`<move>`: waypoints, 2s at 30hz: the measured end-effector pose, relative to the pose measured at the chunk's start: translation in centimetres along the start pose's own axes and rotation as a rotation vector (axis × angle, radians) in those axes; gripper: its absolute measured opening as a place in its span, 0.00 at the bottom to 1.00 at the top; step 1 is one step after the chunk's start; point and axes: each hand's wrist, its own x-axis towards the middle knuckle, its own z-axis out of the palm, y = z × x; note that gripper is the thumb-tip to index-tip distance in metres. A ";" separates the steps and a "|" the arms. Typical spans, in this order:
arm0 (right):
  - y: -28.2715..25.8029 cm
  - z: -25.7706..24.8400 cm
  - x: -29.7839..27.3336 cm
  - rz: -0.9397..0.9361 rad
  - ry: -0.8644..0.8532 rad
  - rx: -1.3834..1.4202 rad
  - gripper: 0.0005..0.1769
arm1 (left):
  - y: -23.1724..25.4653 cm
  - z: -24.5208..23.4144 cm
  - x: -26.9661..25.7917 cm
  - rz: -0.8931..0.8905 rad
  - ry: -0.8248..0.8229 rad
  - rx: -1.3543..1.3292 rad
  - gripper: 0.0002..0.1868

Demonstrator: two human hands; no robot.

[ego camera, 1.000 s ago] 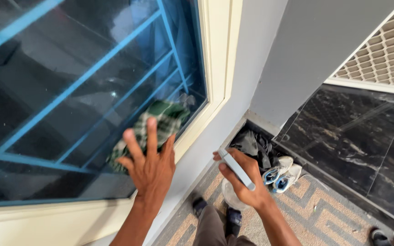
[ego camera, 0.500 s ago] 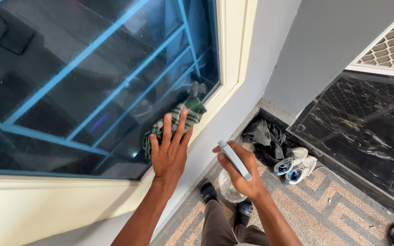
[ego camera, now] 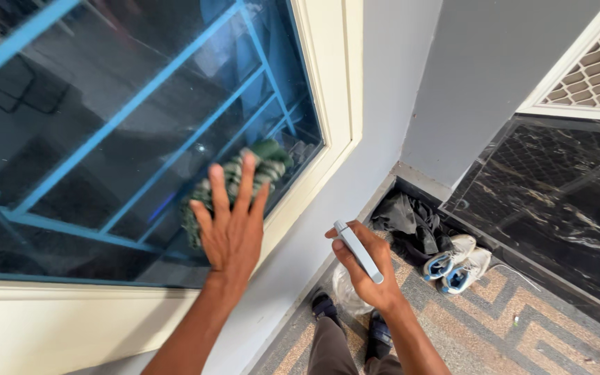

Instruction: The person wipes the glass pane and the frame of a window using a cloth and a spray bottle.

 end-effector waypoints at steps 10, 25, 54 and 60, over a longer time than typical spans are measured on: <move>-1.7 -1.0 0.4 -0.077 -0.040 -0.046 0.16 | -9.1 -7.4 7.1 -0.082 0.459 0.220 0.13; -2.1 -0.7 1.3 -0.069 -0.054 -0.055 0.16 | -1.1 -0.1 3.9 0.339 -0.185 0.126 0.26; -3.7 -1.3 2.2 -0.058 -0.037 0.000 0.14 | 0.0 1.6 1.0 0.210 -0.188 -0.008 0.21; -4.3 -2.0 2.1 -0.086 -0.027 0.003 0.13 | -7.0 -9.6 8.6 -0.118 0.181 0.039 0.18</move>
